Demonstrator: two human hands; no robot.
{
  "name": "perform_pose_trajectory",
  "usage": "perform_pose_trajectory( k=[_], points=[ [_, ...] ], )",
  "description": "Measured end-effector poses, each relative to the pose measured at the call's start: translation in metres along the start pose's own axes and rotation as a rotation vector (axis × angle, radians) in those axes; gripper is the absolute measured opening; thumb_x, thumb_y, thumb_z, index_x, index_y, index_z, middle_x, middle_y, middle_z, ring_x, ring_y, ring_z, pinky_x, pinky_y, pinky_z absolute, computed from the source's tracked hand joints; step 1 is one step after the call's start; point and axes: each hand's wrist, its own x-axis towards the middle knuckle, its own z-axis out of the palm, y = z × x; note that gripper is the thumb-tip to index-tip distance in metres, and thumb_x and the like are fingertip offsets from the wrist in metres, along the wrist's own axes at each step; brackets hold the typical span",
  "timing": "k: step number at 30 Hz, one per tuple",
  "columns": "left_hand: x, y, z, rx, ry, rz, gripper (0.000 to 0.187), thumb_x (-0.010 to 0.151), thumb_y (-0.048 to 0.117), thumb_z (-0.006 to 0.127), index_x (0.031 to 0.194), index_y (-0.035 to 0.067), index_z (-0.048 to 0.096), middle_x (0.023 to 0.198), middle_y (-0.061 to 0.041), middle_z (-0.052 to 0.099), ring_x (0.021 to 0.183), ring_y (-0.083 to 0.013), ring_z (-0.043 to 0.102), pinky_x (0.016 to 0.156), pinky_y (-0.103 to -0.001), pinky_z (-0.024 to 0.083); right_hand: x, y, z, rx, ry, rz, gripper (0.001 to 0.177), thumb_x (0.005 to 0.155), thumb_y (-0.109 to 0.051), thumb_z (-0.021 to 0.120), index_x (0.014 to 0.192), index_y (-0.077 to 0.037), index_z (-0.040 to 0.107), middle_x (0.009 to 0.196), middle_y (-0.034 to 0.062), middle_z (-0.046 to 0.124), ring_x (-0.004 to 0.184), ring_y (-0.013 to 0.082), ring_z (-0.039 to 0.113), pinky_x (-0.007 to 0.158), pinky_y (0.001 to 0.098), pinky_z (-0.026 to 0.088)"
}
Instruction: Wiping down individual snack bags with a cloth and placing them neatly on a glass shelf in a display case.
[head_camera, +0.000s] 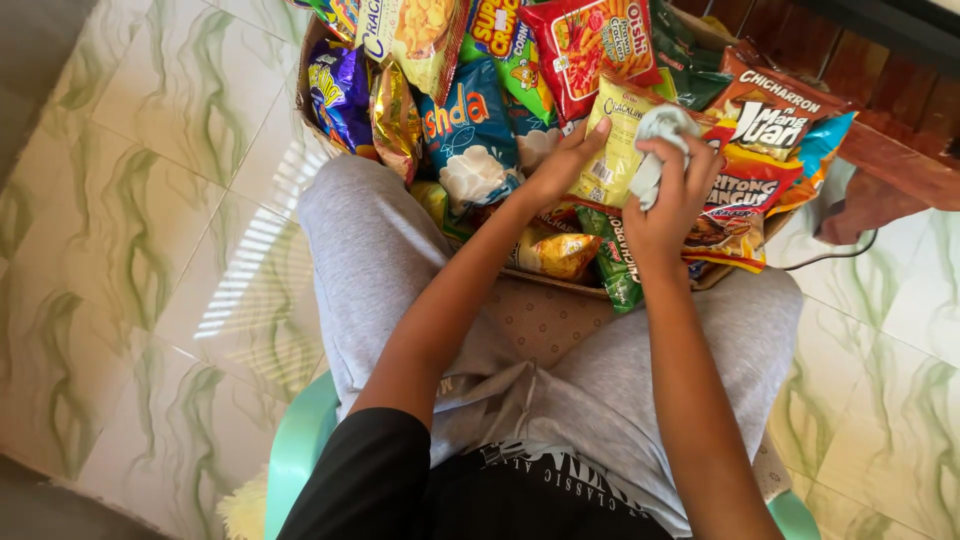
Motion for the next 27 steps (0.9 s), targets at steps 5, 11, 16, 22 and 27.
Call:
perform_pose_trajectory(
  k=[5, 11, 16, 22, 27],
  points=[
    [0.010, -0.010, 0.004, 0.065, 0.045, 0.035, 0.067, 0.104, 0.049, 0.052, 0.152, 0.004, 0.045, 0.136, -0.013, 0.064, 0.118, -0.0196, 0.061, 0.102, -0.034, 0.049, -0.018, 0.028, -0.010, 0.125, 0.008, 0.042, 0.046, 0.082, 0.010, 0.056, 0.121, -0.010, 0.068, 0.124, 0.0146, 0.056, 0.122, 0.0336, 0.053, 0.109, 0.0413, 0.043],
    [-0.037, 0.059, 0.062, 0.053, -0.029, 0.083, 0.074, 0.104, 0.058, 0.036, 0.158, 0.007, 0.034, 0.140, -0.022, 0.058, 0.119, -0.0292, 0.061, 0.104, -0.045, 0.051, 0.003, 0.032, -0.039, 1.191, 0.328, 0.729, 0.047, 0.101, -0.028, 0.072, 0.140, -0.004, 0.062, 0.141, 0.0128, 0.063, 0.130, 0.0284, 0.058, 0.116, 0.0412, 0.048],
    [-0.074, 0.075, 0.091, 0.638, -0.228, 0.459, 0.087, 0.108, 0.073, 0.005, 0.169, 0.012, 0.011, 0.172, -0.019, 0.018, 0.159, -0.0390, 0.015, 0.128, -0.053, 0.015, 0.019, -0.013, -0.036, 0.830, 0.020, 0.366, 0.074, 0.100, -0.024, 0.074, 0.153, -0.008, 0.024, 0.150, 0.0065, 0.042, 0.137, 0.0209, 0.045, 0.114, 0.0361, 0.038],
    [-0.065, 0.095, 0.054, 0.749, -0.072, 0.473, 0.083, 0.101, 0.065, 0.054, 0.166, 0.017, 0.034, 0.157, -0.012, 0.054, 0.153, -0.0303, 0.042, 0.131, -0.047, 0.031, 0.009, 0.031, -0.037, 1.166, 0.080, 0.813, 0.072, 0.094, -0.018, 0.084, 0.151, 0.003, 0.045, 0.136, 0.0141, 0.065, 0.120, 0.0279, 0.067, 0.100, 0.0401, 0.060],
    [-0.047, 0.050, 0.022, 0.067, -0.379, -0.166, 0.080, 0.087, 0.035, 0.082, 0.150, 0.003, 0.043, 0.149, -0.014, 0.056, 0.137, -0.0235, 0.051, 0.115, -0.039, 0.040, -0.015, 0.067, -0.008, 1.230, 0.054, 0.790, 0.064, 0.085, -0.026, 0.089, 0.136, 0.000, 0.059, 0.123, 0.0116, 0.071, 0.111, 0.0238, 0.072, 0.098, 0.0383, 0.062]
  ],
)
